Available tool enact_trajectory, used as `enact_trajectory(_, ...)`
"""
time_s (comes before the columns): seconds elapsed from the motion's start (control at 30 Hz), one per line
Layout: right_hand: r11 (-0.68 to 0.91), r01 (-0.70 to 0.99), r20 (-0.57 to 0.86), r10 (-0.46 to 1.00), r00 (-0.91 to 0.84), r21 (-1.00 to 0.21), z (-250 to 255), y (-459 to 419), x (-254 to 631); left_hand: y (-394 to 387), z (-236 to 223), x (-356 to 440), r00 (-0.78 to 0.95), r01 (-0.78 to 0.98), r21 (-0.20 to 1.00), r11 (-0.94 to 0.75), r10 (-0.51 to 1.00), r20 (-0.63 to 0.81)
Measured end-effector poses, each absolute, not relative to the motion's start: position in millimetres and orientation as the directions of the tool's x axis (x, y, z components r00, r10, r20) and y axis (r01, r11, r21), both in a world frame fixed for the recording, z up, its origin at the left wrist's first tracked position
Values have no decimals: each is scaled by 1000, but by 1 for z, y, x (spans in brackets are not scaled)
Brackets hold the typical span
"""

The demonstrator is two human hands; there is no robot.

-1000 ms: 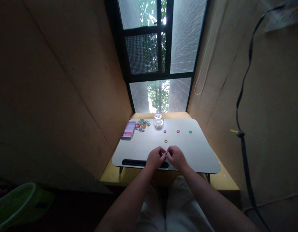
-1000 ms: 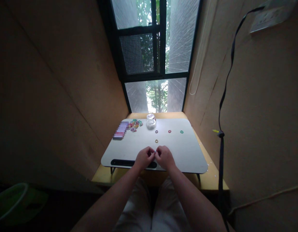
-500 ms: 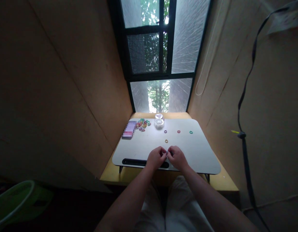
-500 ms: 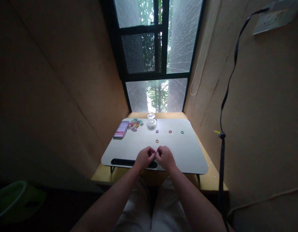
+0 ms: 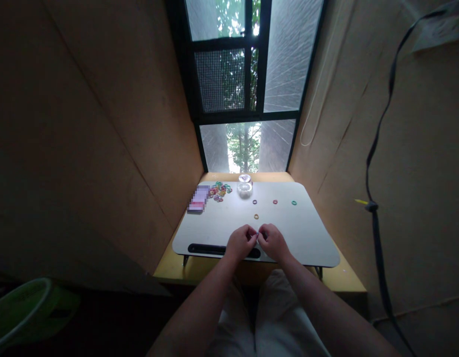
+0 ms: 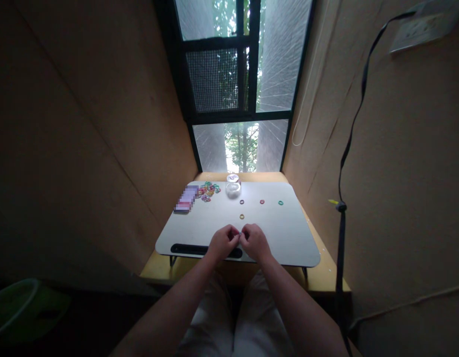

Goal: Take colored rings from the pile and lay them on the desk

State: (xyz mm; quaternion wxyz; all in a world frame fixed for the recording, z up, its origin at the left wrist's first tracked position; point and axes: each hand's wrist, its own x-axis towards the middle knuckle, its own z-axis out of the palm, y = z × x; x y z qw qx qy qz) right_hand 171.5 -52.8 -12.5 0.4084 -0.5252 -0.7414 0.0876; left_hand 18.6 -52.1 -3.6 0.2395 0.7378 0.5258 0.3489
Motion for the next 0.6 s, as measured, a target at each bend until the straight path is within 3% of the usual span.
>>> enact_trajectory(0.6, 431, 701, 517, 850, -103, -569, -14, -53, 172, -54, -3, 19, 209, 608, 718, -338, 941, 266)
